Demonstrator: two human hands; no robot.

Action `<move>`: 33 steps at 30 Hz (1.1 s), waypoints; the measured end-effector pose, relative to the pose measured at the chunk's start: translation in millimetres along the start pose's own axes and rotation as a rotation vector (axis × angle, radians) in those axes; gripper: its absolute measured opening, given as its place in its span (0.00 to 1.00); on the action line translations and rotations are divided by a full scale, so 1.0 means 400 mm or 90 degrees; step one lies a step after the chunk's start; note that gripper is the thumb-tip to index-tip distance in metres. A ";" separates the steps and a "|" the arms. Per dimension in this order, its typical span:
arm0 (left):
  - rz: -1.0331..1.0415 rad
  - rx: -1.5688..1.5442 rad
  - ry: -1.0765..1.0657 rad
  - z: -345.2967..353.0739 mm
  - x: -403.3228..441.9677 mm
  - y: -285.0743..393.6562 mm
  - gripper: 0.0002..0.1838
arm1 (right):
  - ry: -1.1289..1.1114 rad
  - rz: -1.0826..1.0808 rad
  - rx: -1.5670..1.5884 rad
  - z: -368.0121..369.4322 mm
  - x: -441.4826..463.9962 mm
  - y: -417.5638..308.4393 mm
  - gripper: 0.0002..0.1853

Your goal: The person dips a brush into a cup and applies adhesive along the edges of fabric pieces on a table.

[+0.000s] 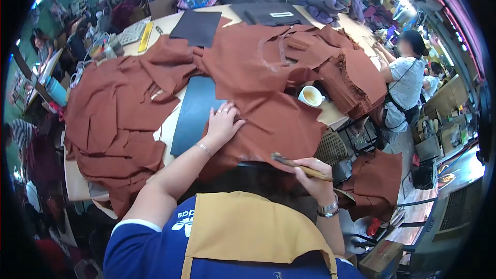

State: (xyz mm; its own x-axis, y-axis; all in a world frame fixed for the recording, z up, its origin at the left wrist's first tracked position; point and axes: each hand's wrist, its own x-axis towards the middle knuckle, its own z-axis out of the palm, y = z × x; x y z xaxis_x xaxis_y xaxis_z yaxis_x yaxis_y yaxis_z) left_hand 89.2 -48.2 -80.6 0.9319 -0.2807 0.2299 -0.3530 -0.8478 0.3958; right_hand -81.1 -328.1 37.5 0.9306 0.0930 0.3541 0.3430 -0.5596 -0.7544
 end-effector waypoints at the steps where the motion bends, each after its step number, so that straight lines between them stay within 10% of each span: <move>1: 0.024 -0.003 -0.027 -0.023 -0.007 0.001 0.17 | 0.043 0.016 -0.007 -0.020 -0.014 0.012 0.09; 12: -0.219 -0.856 -0.183 -0.338 0.245 0.166 0.21 | 0.237 0.124 -0.067 -0.202 -0.142 0.091 0.09; 14: -0.266 -0.913 -0.106 -0.431 0.365 0.241 0.16 | 0.252 0.118 -0.070 -0.211 -0.143 0.085 0.09; 20: 0.055 -1.048 0.672 -0.634 0.636 0.176 0.19 | 0.281 0.128 -0.087 -0.239 -0.189 0.066 0.09; 24: -0.125 -0.909 0.759 -0.439 0.649 -0.042 0.17 | 0.299 0.122 -0.128 -0.239 -0.230 0.082 0.09; 29: -0.419 -0.651 0.628 -0.057 0.510 -0.213 0.21 | 0.289 0.139 -0.116 -0.232 -0.237 0.093 0.09; 33: -0.448 -0.513 0.277 0.058 0.337 -0.171 0.47 | 0.263 0.186 -0.072 -0.220 -0.206 0.089 0.09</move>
State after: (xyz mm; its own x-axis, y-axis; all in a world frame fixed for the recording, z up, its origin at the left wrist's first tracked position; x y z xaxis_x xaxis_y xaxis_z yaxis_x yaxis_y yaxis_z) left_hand 240.8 -38.4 -97.5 0.8915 0.4511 -0.0418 0.1357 -0.1779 0.9746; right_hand -156.7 -428.0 30.1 0.8492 -0.4011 0.3436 0.0393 -0.6007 -0.7985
